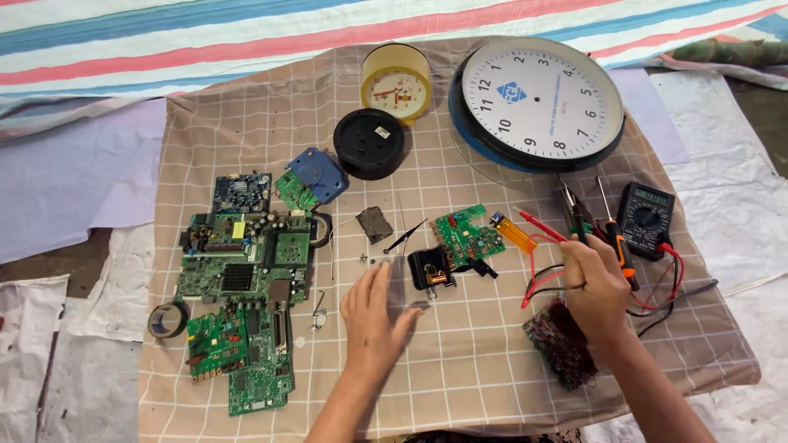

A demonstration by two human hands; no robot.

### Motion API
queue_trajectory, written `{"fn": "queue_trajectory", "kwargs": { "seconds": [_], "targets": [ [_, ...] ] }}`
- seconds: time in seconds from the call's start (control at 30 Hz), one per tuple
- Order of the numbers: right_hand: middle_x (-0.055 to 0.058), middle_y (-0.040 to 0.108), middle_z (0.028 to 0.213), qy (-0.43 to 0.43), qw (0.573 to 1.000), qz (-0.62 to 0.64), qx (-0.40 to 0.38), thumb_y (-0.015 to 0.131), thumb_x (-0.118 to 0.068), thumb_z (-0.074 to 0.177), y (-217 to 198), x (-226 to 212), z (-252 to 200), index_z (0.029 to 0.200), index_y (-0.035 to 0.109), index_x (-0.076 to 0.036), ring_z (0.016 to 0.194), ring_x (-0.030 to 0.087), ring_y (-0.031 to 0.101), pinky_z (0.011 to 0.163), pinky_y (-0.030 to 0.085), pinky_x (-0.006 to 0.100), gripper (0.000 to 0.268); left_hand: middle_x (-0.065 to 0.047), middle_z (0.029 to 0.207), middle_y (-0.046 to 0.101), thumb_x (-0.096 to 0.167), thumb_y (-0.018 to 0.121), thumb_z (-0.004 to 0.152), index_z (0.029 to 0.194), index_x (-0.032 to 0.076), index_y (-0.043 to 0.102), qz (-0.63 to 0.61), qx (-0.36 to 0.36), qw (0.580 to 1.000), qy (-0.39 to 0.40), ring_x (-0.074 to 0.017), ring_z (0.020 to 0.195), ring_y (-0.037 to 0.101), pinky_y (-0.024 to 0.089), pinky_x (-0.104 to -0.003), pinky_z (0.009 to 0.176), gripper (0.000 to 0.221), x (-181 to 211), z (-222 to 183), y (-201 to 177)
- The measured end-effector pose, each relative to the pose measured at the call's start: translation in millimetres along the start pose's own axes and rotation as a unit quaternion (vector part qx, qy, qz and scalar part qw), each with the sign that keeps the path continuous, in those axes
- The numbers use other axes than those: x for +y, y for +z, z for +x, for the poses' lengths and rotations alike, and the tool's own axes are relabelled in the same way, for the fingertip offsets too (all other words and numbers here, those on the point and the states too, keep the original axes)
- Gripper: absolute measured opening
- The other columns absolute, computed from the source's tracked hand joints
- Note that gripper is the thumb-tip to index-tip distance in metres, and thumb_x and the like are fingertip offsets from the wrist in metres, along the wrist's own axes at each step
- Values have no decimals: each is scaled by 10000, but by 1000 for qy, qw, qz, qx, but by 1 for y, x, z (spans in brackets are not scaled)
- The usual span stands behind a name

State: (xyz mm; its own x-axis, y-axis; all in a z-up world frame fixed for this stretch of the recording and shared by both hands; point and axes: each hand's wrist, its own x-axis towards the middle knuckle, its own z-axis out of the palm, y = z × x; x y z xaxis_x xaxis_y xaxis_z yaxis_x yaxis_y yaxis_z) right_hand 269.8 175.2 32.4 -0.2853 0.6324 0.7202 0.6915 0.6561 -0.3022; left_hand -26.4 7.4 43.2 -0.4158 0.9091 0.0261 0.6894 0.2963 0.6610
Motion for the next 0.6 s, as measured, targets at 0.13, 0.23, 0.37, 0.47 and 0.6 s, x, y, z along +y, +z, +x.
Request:
{"fn": "queue_trajectory", "kwargs": {
  "seconds": [0.13, 0.23, 0.37, 0.47, 0.6],
  "targets": [
    [139, 712, 1119, -27, 997, -70, 16, 719, -80, 1029, 33, 53, -23, 1097, 805, -164, 990, 327, 726, 805, 634, 391, 138, -251, 1505, 498, 252, 950, 695, 1550, 95, 434, -36, 21, 996, 82, -432, 1412, 423, 278, -579, 1139, 1011, -5, 20, 8],
    [143, 698, 1108, -44, 993, -103, -48, 666, -126, 1018, 37, 70, -37, 1131, 779, -183, 1053, 341, 708, 865, 610, 428, 170, -251, 1516, 479, 268, 965, 669, 1555, 56, 427, 3, -5, 988, 157, -471, 1398, 405, 289, -621, 1115, 1058, -10, 36, 22],
    [111, 702, 1130, -17, 972, -152, -176, 656, -285, 972, 23, 57, -39, 1237, 723, -282, 1156, 342, 667, 920, 565, 467, 273, -171, 1508, 499, 407, 945, 665, 1583, 106, 392, 44, -63, 985, 152, -386, 1401, 410, 282, -569, 1130, 1113, -13, 54, 25],
    [92, 672, 1217, 11, 953, -157, -259, 603, -269, 949, 9, 49, -28, 1363, 621, -347, 1231, 365, 624, 938, 556, 504, 421, -140, 1469, 543, 422, 937, 658, 1565, 123, 423, 51, -82, 982, 162, -359, 1374, 447, 290, -559, 1128, 1084, -24, 67, 33],
    [100, 605, 1388, 52, 905, -177, -384, 570, -246, 884, -12, 52, -28, 1483, 489, -356, 1364, 433, 534, 982, 523, 620, 614, -86, 1404, 599, 460, 912, 664, 1519, 146, 486, 62, -89, 977, 183, -305, 1321, 497, 297, -534, 1111, 1006, -31, 78, 38]
  ]
}}
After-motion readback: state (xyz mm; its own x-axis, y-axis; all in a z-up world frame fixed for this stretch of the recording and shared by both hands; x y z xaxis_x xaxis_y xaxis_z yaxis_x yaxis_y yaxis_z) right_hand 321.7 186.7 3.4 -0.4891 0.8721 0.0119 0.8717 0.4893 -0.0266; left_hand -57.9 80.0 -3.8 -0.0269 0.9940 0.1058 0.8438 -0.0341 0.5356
